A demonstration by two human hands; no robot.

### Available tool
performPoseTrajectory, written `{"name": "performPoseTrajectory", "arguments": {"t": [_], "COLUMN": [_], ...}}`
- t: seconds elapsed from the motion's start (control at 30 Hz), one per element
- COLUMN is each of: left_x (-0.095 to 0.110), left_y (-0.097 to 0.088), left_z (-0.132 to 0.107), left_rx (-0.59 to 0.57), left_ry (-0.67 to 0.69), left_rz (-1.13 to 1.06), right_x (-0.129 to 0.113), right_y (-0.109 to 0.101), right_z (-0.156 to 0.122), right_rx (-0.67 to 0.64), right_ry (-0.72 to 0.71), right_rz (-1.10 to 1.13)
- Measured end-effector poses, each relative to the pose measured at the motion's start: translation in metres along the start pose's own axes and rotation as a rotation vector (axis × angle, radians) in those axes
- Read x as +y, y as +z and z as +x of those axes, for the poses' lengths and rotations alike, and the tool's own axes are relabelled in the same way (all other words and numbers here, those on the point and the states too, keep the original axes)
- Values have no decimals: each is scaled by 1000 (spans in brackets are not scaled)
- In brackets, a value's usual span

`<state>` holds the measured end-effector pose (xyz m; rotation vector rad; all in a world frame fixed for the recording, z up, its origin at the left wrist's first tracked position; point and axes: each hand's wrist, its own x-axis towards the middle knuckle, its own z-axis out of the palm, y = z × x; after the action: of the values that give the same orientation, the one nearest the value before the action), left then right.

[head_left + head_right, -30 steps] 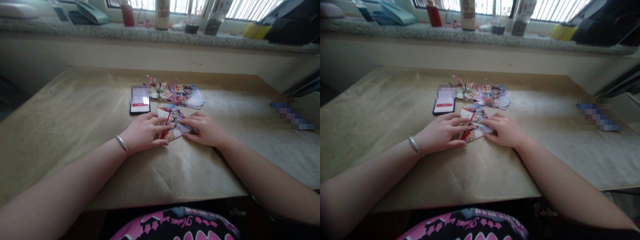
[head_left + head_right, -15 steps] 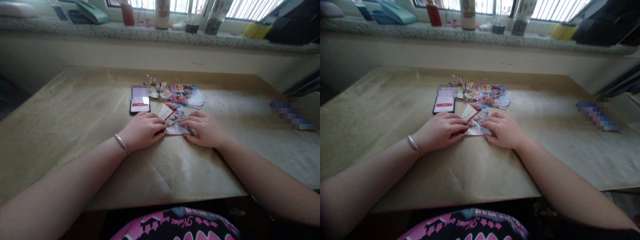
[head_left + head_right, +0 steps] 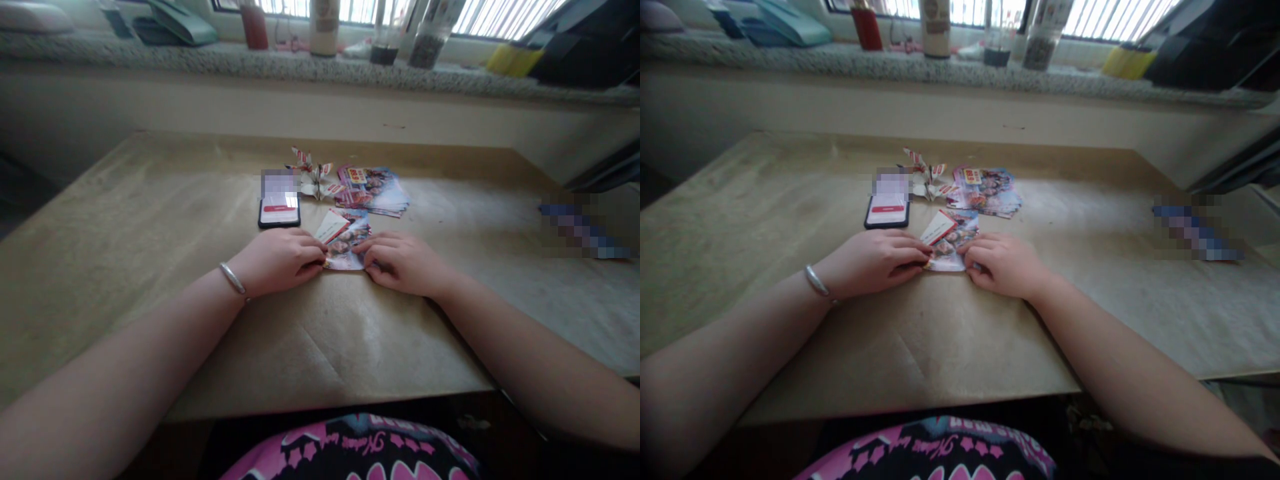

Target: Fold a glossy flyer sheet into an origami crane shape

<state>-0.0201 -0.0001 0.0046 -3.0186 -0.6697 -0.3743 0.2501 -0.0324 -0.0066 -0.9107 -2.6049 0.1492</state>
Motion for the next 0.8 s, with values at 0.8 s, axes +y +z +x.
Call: {"name": "performPoseTrajectory", "arguments": {"t": [0.8], "left_x": [2], "left_y": [9], "left_z": [2], "left_rx": [26], "left_ry": [79], "left_rz": [-12], "right_x": [1], "right_y": [1], "right_z": [-3], "right_rx": [205], "right_ry": [569], "right_rz": [237]}}
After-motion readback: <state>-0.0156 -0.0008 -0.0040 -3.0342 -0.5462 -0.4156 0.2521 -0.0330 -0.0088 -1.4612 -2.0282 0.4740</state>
